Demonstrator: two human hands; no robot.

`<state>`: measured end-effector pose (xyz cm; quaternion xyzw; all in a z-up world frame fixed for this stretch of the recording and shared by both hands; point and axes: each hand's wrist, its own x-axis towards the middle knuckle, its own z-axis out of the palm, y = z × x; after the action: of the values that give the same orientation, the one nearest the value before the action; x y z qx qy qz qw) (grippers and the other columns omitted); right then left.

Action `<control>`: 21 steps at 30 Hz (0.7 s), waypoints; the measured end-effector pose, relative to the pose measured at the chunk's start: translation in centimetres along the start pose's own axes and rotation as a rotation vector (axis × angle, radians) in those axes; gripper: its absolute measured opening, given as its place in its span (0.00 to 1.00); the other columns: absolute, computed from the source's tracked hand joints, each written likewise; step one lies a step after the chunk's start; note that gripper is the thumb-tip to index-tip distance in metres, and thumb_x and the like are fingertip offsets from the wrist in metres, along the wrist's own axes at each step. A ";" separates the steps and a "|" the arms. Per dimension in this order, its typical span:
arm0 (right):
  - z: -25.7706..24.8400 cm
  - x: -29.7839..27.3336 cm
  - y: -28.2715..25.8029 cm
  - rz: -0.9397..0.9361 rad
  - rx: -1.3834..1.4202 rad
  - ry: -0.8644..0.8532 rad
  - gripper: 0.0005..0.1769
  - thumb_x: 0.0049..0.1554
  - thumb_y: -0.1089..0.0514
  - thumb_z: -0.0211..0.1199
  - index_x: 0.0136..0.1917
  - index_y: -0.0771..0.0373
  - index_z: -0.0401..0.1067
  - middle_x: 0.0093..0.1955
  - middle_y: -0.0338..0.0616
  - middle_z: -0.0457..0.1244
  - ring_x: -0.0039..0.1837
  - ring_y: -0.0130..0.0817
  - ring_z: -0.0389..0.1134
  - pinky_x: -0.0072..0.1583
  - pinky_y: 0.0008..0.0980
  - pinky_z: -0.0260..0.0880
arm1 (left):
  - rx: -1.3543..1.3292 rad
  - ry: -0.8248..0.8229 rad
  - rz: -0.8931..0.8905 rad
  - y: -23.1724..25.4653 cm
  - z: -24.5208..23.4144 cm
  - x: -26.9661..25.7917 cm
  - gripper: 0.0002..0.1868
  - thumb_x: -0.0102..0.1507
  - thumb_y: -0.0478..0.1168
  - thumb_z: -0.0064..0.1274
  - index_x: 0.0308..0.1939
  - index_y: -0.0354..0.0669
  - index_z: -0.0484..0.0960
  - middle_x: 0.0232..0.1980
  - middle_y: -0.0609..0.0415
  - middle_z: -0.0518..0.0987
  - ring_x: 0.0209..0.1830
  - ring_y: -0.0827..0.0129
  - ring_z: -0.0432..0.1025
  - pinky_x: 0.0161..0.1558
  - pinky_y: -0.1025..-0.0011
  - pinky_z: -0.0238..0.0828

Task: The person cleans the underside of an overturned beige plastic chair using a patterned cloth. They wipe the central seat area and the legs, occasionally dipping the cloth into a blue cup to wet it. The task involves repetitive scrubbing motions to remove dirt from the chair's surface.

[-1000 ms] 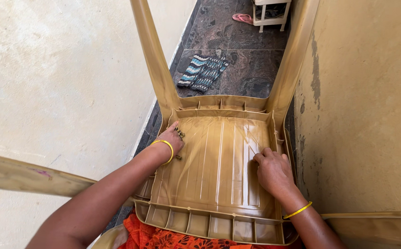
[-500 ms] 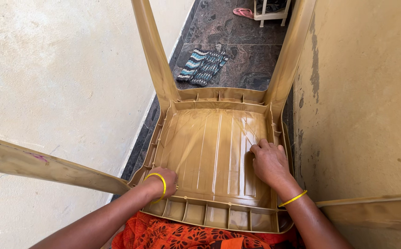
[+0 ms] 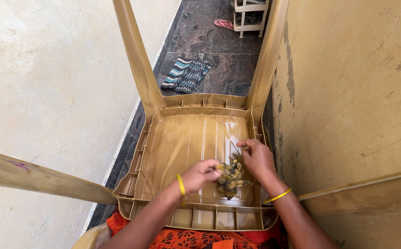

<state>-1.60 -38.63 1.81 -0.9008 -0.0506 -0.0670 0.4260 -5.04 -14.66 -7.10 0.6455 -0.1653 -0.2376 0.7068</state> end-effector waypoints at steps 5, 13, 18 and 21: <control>-0.9 0.1 -1.7 0.159 0.082 -0.040 0.12 0.55 0.63 0.62 0.52 0.57 0.80 0.48 0.44 0.70 0.45 0.34 0.73 0.51 0.34 0.72 | 0.943 0.657 -0.228 10.4 -6.2 -9.6 0.24 0.63 0.46 0.53 0.62 0.46 0.77 0.58 0.48 0.78 0.57 0.59 0.73 0.60 0.59 0.70; -0.8 0.0 -2.0 0.137 0.137 -0.034 0.12 0.55 0.67 0.60 0.51 0.59 0.79 0.54 0.39 0.70 0.47 0.32 0.74 0.52 0.32 0.73 | 1.205 0.182 -0.418 9.6 -1.6 -10.5 0.32 0.68 0.60 0.40 0.73 0.53 0.64 0.81 0.48 0.53 0.82 0.53 0.44 0.77 0.56 0.41; -0.4 0.1 -1.4 0.069 0.150 0.026 0.13 0.53 0.69 0.60 0.49 0.60 0.80 0.52 0.41 0.71 0.48 0.34 0.74 0.52 0.32 0.73 | 1.078 -0.260 -0.204 7.4 5.4 -6.7 0.36 0.70 0.64 0.23 0.78 0.56 0.58 0.84 0.49 0.47 0.85 0.51 0.35 0.79 0.52 0.28; -0.3 0.1 -1.4 0.014 0.052 0.038 0.12 0.52 0.69 0.62 0.48 0.61 0.81 0.50 0.45 0.71 0.49 0.38 0.73 0.53 0.34 0.72 | 1.035 -0.441 -0.198 7.6 8.7 -4.1 0.35 0.71 0.62 0.16 0.78 0.57 0.58 0.84 0.54 0.49 0.86 0.59 0.36 0.78 0.45 0.16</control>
<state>-1.74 -37.97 3.12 -0.8884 -0.0382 -0.0797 0.4506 -12.21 -19.27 1.66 0.8551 -0.3426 -0.3197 0.2217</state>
